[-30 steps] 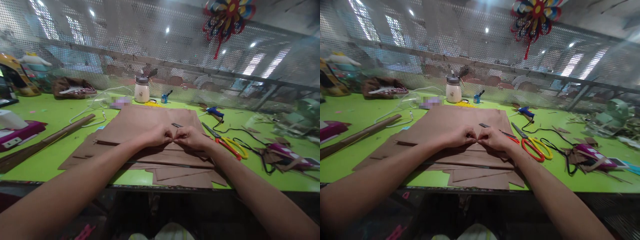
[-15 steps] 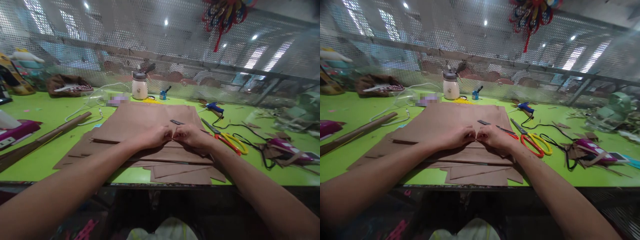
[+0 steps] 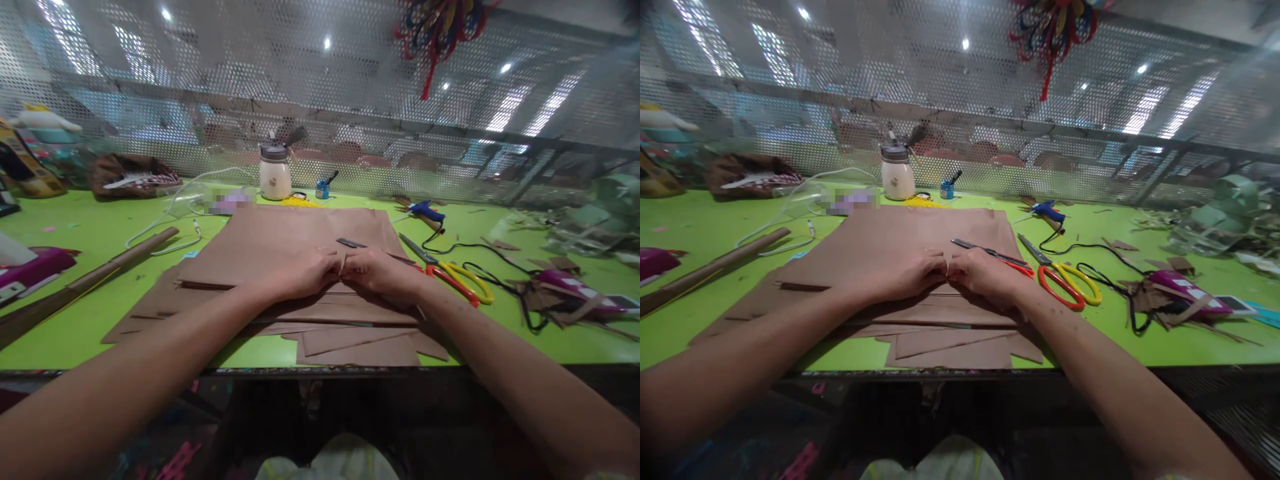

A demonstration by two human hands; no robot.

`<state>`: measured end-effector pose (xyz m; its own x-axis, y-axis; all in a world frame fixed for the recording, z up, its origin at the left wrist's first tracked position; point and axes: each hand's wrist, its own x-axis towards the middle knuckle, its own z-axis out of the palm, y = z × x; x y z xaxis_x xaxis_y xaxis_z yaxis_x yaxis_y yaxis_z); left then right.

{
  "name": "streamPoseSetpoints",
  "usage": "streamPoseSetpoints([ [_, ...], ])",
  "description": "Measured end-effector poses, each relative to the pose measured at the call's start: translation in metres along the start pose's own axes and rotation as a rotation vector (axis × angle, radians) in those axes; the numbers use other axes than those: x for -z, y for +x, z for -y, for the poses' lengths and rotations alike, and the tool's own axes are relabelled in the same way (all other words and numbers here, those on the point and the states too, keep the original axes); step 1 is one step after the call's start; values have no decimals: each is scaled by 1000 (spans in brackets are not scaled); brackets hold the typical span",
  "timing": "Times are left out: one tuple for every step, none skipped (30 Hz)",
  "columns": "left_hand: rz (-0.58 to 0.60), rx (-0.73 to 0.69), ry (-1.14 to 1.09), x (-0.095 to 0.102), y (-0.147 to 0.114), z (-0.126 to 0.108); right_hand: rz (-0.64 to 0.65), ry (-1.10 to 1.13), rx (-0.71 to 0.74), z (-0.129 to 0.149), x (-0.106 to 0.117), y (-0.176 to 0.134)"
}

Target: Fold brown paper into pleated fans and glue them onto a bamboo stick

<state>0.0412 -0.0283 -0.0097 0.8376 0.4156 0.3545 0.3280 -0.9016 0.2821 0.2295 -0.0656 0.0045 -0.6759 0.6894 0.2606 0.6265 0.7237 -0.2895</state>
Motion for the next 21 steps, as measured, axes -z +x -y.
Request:
streamPoseSetpoints([
  [-10, 18, 6, -1, 0, -1, -1, -11, 3, 2, 0, 0],
  [-15, 35, 7, -3, 1, -1, -1, -19, 4, 3, 1, -1],
  [-16, 45, 4, -4, 1, -2, 3, -25, 2, 4, 1, -1],
  [-15, 47, -3, -4, 2, -2, 7, -28, -1, 5, 2, -2],
  [-14, 41, -10, -4, 2, -3, 14, -28, -6, 5, 2, -2],
  [-13, 30, -13, -4, 2, -3, 21, -29, -13, 5, 3, -3],
  [-13, 21, -11, -3, 2, -3, 29, -31, -23, 5, 3, -3],
  [-14, 18, -5, -3, 1, -3, 35, -34, -36, 5, 4, -4],
  [-12, 22, 4, -2, 1, -3, 40, -40, -49, 4, 4, -5],
  [-6, 30, 14, -2, 0, -2, 43, -46, -59, 4, 5, -6],
  [2, 43, 23, -1, 0, -2, 44, -54, -65, 3, 5, -7],
  [11, 57, 31, -1, -1, -1, 44, -62, -69, 3, 5, -8],
  [20, 68, 39, -1, -1, -1, 44, -71, -69, 2, 6, -9],
  [31, 76, 47, 0, -2, -1, 44, -80, -69, 2, 6, -10],
  [42, 82, 57, 0, -2, -1, 49, -89, -67, 1, 7, -12],
  [54, 83, 66, 1, -2, -1, 52, -100, -66, 1, 7, -13],
  [67, 80, 77, 3, -3, -1, 57, -114, -65, 0, 8, -14],
  [77, 76, 88, 4, -3, -1, 60, -130, -66, 0, 8, -15],
  [85, 73, 96, 6, -3, -2, 61, -147, -69, 0, 9, -16],
  [95, 70, 101, 8, -3, -2, 63, -163, -72, 0, 9, -16],
  [104, 68, 99, 10, -3, -3, 67, -175, -74, 0, 9, -17],
])
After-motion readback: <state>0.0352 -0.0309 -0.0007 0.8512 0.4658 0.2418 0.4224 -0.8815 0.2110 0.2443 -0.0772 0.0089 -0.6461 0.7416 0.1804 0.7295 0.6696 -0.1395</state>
